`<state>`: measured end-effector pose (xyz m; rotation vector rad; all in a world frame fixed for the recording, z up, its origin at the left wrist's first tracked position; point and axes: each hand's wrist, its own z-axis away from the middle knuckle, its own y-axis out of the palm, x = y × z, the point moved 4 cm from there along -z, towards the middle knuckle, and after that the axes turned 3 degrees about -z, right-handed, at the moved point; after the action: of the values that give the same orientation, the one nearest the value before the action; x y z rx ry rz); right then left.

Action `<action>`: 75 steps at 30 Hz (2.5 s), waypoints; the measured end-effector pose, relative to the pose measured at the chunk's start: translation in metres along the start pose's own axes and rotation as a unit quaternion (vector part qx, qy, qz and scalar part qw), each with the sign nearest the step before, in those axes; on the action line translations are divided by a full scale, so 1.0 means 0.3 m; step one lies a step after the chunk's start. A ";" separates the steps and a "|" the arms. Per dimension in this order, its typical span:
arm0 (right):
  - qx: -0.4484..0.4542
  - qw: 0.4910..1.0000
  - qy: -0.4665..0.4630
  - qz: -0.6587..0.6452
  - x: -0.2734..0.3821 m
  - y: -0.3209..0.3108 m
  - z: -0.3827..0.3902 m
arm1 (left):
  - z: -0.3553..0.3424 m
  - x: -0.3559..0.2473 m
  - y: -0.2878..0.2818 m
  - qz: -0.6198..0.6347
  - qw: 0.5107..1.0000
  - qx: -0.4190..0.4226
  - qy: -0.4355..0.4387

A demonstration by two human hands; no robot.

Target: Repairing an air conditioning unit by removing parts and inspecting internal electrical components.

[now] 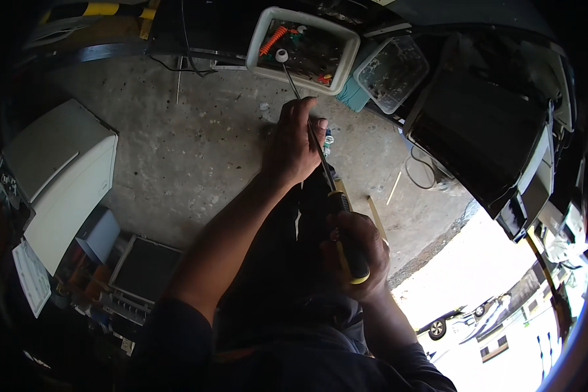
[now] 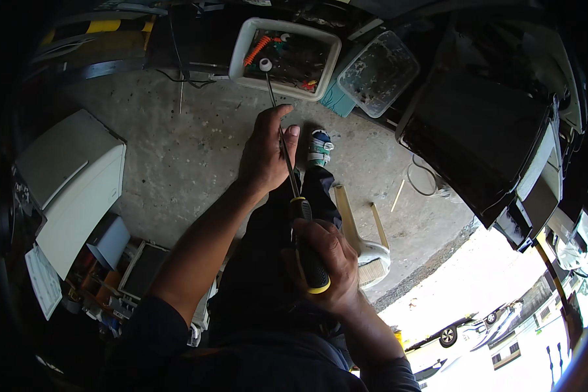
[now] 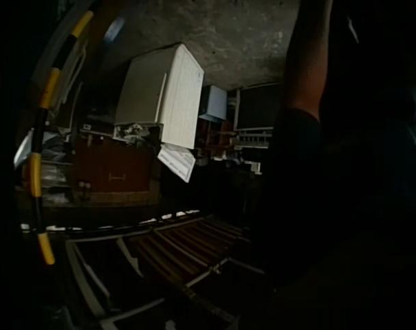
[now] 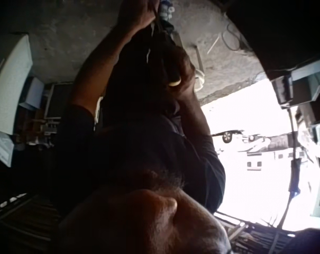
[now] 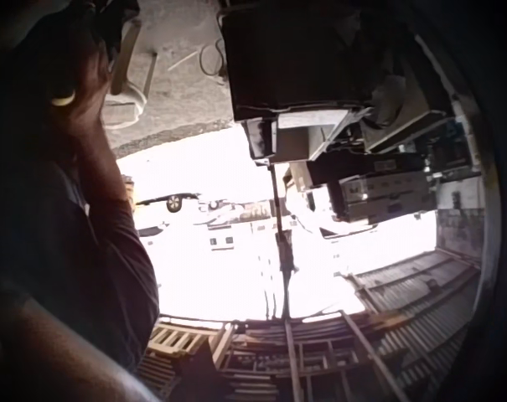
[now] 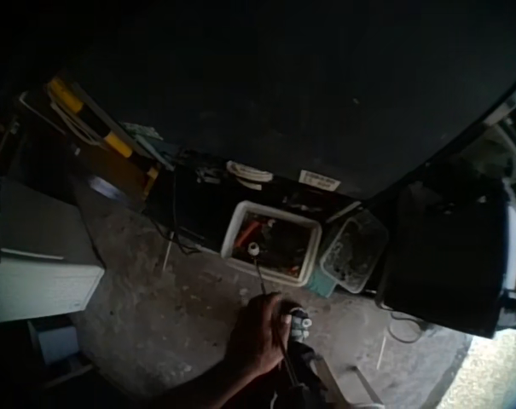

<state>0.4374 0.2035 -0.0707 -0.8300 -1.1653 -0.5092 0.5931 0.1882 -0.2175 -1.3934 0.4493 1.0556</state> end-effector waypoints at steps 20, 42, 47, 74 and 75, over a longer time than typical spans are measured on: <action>0.017 0.999 -0.032 -0.024 -0.015 -0.007 -0.032 | -0.018 -0.019 -0.034 0.023 0.999 -0.033 -0.009; -0.047 0.991 -0.020 -0.123 -0.063 -0.028 -0.130 | -0.132 -0.036 -0.087 -0.066 0.995 -0.054 0.059; -0.070 0.990 -0.014 -0.125 -0.084 -0.024 -0.116 | -0.116 -0.028 -0.042 -0.064 0.996 -0.053 0.030; -0.101 0.990 -0.051 -0.080 -0.084 -0.059 -0.147 | -0.134 -0.045 -0.016 -0.083 0.995 -0.045 0.017; -0.102 0.990 -0.052 -0.079 -0.087 -0.060 -0.146 | -0.134 -0.046 -0.013 -0.086 0.996 -0.038 0.008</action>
<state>0.4414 0.1561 -0.0968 -0.9527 -1.2963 -0.7325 0.6020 0.1469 -0.2119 -1.4818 0.2980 0.9300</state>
